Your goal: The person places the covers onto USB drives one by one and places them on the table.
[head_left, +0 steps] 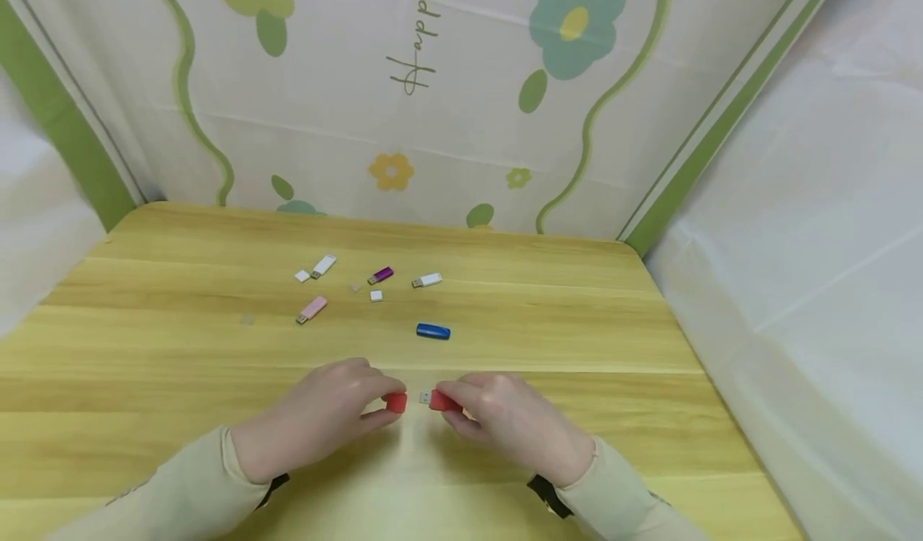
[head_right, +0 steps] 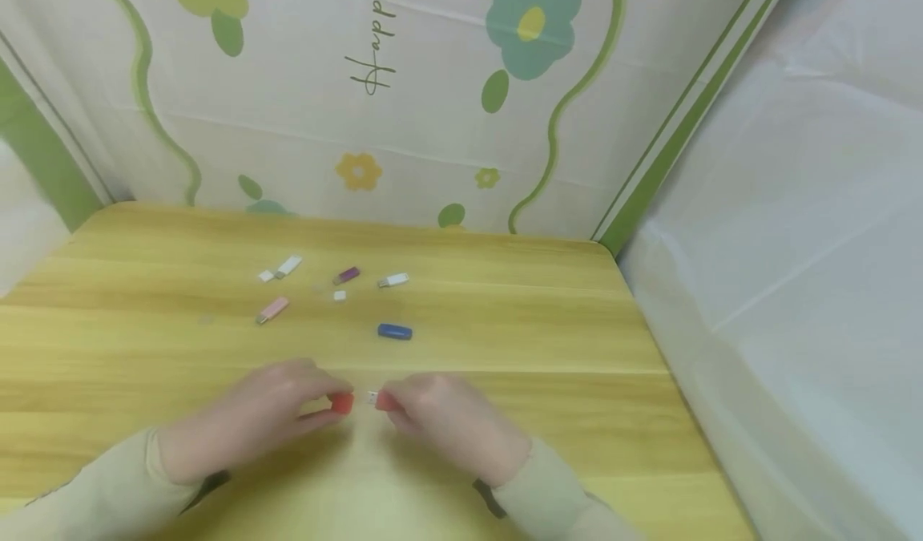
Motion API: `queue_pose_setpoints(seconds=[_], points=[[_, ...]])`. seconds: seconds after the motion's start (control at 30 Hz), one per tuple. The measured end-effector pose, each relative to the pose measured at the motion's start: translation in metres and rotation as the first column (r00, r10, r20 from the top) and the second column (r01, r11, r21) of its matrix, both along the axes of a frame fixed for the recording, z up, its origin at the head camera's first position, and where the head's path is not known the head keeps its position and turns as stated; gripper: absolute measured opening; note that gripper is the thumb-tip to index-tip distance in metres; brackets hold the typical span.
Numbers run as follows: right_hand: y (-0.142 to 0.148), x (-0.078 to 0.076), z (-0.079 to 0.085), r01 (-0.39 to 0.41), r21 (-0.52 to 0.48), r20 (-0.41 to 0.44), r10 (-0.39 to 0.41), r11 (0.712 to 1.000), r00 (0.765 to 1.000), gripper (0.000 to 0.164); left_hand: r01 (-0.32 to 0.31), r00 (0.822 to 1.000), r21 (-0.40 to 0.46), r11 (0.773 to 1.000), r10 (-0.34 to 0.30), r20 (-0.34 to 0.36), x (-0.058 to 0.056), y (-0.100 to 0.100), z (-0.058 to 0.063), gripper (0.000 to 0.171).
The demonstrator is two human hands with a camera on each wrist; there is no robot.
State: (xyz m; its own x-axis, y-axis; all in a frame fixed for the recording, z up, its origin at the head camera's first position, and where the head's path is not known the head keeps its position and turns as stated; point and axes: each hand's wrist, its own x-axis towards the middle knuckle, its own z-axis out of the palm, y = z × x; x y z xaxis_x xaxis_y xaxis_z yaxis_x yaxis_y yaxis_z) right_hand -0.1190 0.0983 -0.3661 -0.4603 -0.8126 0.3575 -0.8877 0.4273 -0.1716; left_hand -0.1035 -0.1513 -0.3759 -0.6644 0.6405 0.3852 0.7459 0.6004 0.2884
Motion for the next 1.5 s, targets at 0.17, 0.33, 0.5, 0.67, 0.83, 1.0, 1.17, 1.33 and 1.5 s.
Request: queue_pose_setpoints(seconds=[0.17, 0.33, 0.5, 0.67, 0.83, 1.0, 1.17, 1.33, 1.5], points=[[-0.005, 0.003, 0.003, -0.005, 0.03, 0.008, 0.005, 1.0, 1.0, 0.012, 0.0, 1.0, -0.016, 1.0, 0.001, 0.023, 0.002, 0.001, 0.005, 0.015], [-0.009, 0.006, 0.004, -0.019, 0.049, 0.009, 0.018, 0.999, 1.0, 0.011, 0.008, 1.0, -0.004, 1.0, -0.008, 0.019, 0.005, 0.002, 0.006, 0.015], [-0.011, 0.009, 0.004, -0.018, 0.06, -0.021, 0.019, 0.998, 1.0, 0.013, 0.015, 1.0, 0.009, 1.0, -0.015, 0.02, 0.008, 0.003, 0.007, 0.015], [-0.012, 0.01, 0.002, -0.017, 0.061, -0.034, 0.019, 0.998, 0.999, 0.014, 0.009, 1.0, 0.002, 1.0, -0.009, -0.009, 0.009, 0.004, 0.006, 0.015], [-0.012, 0.01, 0.002, -0.016, 0.063, -0.028, 0.018, 0.998, 0.999, 0.012, 0.012, 1.0, 0.003, 1.0, -0.011, -0.029, 0.009, 0.005, 0.005, 0.016], [-0.013, 0.009, 0.002, -0.005, 0.08, -0.002, 0.006, 0.997, 1.0, 0.014, 0.009, 0.999, 0.008, 1.0, -0.009, -0.044, 0.009, 0.005, 0.005, 0.017], [-0.014, 0.009, 0.002, -0.001, 0.086, 0.035, -0.002, 0.996, 0.999, 0.015, 0.011, 0.999, 0.008, 1.0, -0.011, -0.031, 0.008, 0.007, 0.005, 0.017], [-0.016, 0.009, 0.002, 0.001, 0.074, 0.032, -0.003, 0.997, 0.999, 0.016, 0.011, 1.0, 0.014, 1.0, -0.011, -0.028, 0.008, 0.007, 0.004, 0.019], [-0.016, 0.009, 0.001, 0.01, 0.052, 0.015, -0.011, 0.999, 1.0, 0.018, 0.011, 0.999, 0.018, 1.0, -0.01, -0.036, 0.007, 0.008, 0.004, 0.021]])
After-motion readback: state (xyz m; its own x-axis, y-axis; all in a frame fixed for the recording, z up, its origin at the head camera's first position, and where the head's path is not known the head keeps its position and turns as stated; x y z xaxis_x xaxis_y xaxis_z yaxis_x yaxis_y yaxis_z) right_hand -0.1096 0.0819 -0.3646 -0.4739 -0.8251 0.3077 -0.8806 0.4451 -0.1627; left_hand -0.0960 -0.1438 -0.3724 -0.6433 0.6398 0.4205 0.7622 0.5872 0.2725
